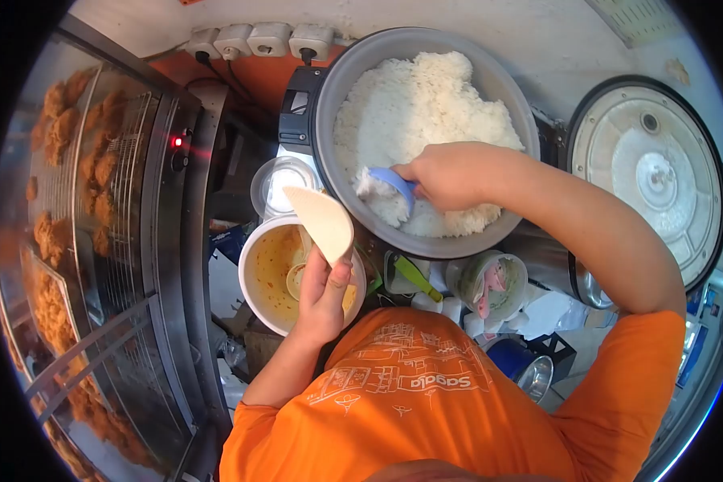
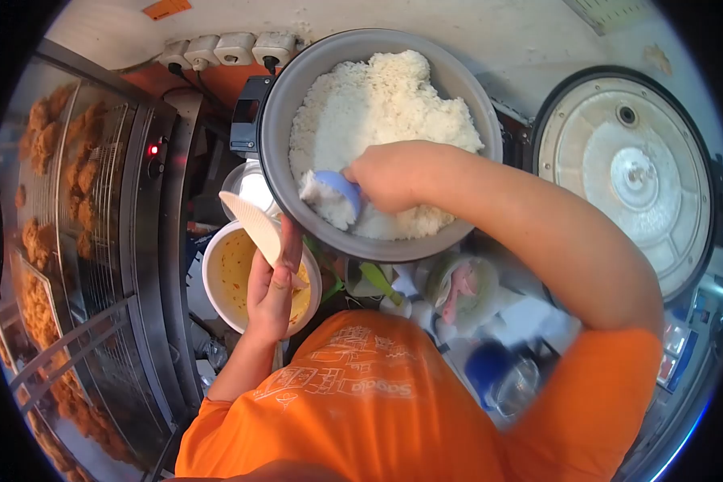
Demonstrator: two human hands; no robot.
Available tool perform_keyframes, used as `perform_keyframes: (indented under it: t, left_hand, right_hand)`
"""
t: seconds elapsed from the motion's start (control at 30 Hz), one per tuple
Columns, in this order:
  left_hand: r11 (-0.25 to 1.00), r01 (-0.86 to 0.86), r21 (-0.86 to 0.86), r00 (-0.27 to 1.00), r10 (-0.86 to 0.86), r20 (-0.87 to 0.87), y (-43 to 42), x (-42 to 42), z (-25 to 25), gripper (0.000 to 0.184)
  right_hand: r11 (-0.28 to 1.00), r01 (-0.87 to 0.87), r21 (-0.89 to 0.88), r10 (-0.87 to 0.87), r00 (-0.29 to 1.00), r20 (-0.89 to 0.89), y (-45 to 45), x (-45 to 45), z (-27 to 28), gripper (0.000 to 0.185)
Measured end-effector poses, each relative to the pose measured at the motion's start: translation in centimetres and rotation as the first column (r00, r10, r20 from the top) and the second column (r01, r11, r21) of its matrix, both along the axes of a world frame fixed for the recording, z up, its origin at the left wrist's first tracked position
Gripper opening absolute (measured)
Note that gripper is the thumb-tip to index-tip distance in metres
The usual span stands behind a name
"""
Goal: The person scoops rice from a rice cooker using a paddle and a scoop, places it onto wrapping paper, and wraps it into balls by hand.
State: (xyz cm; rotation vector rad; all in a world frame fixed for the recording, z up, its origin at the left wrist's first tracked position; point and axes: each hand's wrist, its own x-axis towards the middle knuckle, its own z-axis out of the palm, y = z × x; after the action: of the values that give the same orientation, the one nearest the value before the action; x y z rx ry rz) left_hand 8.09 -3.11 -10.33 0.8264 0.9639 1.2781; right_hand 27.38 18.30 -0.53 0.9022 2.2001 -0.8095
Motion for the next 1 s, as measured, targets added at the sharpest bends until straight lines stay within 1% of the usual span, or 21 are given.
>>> perform_keyframes:
  t: [0.03, 0.1, 0.13, 0.17, 0.23, 0.27, 0.3, 0.33, 0.37, 0.43, 0.47, 0.5, 0.53, 0.57, 0.63, 0.67, 0.7, 0.77, 0.83, 0.93, 1.0]
  left_hand:
    - [1.0, 0.008, 0.009, 1.0, -0.008, -0.005, 0.2, -0.1, 0.4, 0.054]
    - [0.997, 0.0, -0.079, 0.998, -0.006, -0.069, 0.6, -0.6, 1.9, 0.048]
    - [1.0, -0.009, -0.019, 0.996, 0.008, -0.084, 1.2, -0.9, 2.5, 0.04]
    - [0.998, -0.046, 0.036, 0.983, 0.052, -0.177, 1.9, -1.1, 3.4, 0.045]
    - [0.999, 0.01, 0.039, 0.901, 0.008, -0.434, 3.1, -1.9, 6.6, 0.034]
    - [0.998, 0.017, 0.067, 0.903, 0.014, -0.43, 3.8, -1.6, 7.4, 0.034]
    - [0.993, 0.065, 0.096, 0.854, -0.005, -0.519, 4.6, -1.3, 8.1, 0.028]
    - [0.987, 0.111, 0.119, 0.796, -0.016, -0.606, 5.5, -0.9, 8.8, 0.027]
    - [0.974, 0.163, 0.155, 0.765, -0.026, -0.643, 6.5, -0.3, 8.9, 0.032]
    - [0.963, 0.252, 0.101, 0.587, -0.069, -0.806, 8.4, 0.6, 11.1, 0.041]
    - [0.959, 0.254, 0.127, 0.588, -0.049, -0.807, 8.8, 0.8, 11.8, 0.041]
    - [0.949, 0.309, 0.059, 0.5, -0.109, -0.859, 9.4, 0.9, 12.4, 0.043]
    - [0.934, 0.356, -0.018, 0.403, -0.171, -0.899, 9.9, 1.1, 12.9, 0.046]
    - [0.932, 0.363, -0.001, 0.404, -0.158, -0.901, 10.2, 1.5, 13.3, 0.046]
    - [0.903, 0.417, -0.103, 0.311, -0.248, -0.918, 10.3, 2.5, 13.8, 0.049]
    - [0.906, 0.413, -0.097, 0.315, -0.242, -0.918, 10.8, 3.0, 13.3, 0.049]
    - [0.889, 0.455, -0.05, 0.363, -0.237, -0.901, 11.7, 3.5, 12.4, 0.051]
    - [0.872, 0.489, -0.001, 0.41, -0.231, -0.882, 13.3, 4.3, 11.3, 0.053]
    - [0.833, 0.539, 0.126, 0.445, -0.154, -0.882, 14.9, 5.2, 11.2, 0.056]
    - [0.89, 0.445, 0.101, 0.439, -0.118, -0.891, 15.1, 6.9, 11.5, 0.055]
    - [0.915, 0.392, 0.096, 0.444, -0.097, -0.891, 15.4, 7.9, 11.8, 0.052]
  right_hand:
    - [1.0, 0.008, 0.009, -0.008, 1.0, -0.005, -0.6, 0.2, 1.4, 0.04]
    - [0.989, -0.09, 0.117, 0.072, 0.986, 0.151, -2.2, 0.7, 4.2, 0.041]
    - [0.989, -0.066, 0.135, 0.046, 0.989, 0.142, -2.3, 1.5, 5.0, 0.041]
    - [0.995, -0.026, 0.097, 0.016, 0.995, 0.102, -1.7, 2.8, 5.9, 0.043]
    - [0.996, 0.026, 0.088, -0.032, 0.997, 0.066, -2.5, 5.1, 7.9, 0.044]
    - [0.985, 0.161, 0.058, -0.159, 0.987, -0.031, -3.1, 6.0, 8.9, 0.043]
    - [0.959, 0.283, 0.016, -0.279, 0.952, -0.127, -3.7, 6.4, 9.9, 0.043]
    - [0.91, 0.413, 0.039, -0.404, 0.904, -0.141, -5.1, 6.1, 11.4, 0.04]
    - [0.909, 0.413, 0.061, -0.401, 0.904, -0.151, -6.0, 6.2, 11.4, 0.04]
    - [0.748, 0.661, -0.059, -0.65, 0.711, -0.268, -7.2, 6.9, 9.7, 0.038]
    - [0.733, 0.679, -0.035, -0.643, 0.675, -0.362, -8.1, 7.1, 8.9, 0.034]
    - [0.715, 0.699, -0.014, -0.607, 0.611, -0.508, -9.1, 7.3, 7.6, 0.032]
    - [0.621, 0.758, -0.199, -0.724, 0.456, -0.518, -9.6, 7.7, 5.8, 0.032]
    - [0.505, 0.774, -0.383, -0.822, 0.294, -0.488, -10.0, 8.0, 4.2, 0.031]
    - [0.334, 0.768, -0.546, -0.876, 0.04, -0.48, -11.4, 6.9, 2.1, 0.031]
    - [0.303, 0.771, -0.56, -0.87, -0.015, -0.492, -11.9, 6.3, 2.0, 0.03]
    - [0.31, 0.77, -0.557, -0.868, -0.011, -0.497, -11.8, 5.8, 1.7, 0.03]
    - [0.253, 0.858, -0.446, -0.776, -0.095, -0.624, -11.7, 5.1, 0.7, 0.03]
    - [0.262, 0.888, -0.378, -0.735, -0.07, -0.674, -11.0, 5.3, 0.3, 0.032]
    - [0.264, 0.919, -0.294, -0.622, -0.071, -0.78, -10.5, 5.5, -0.2, 0.035]
    - [0.261, 0.9, -0.35, -0.537, -0.166, -0.827, -9.8, 5.1, -1.2, 0.028]
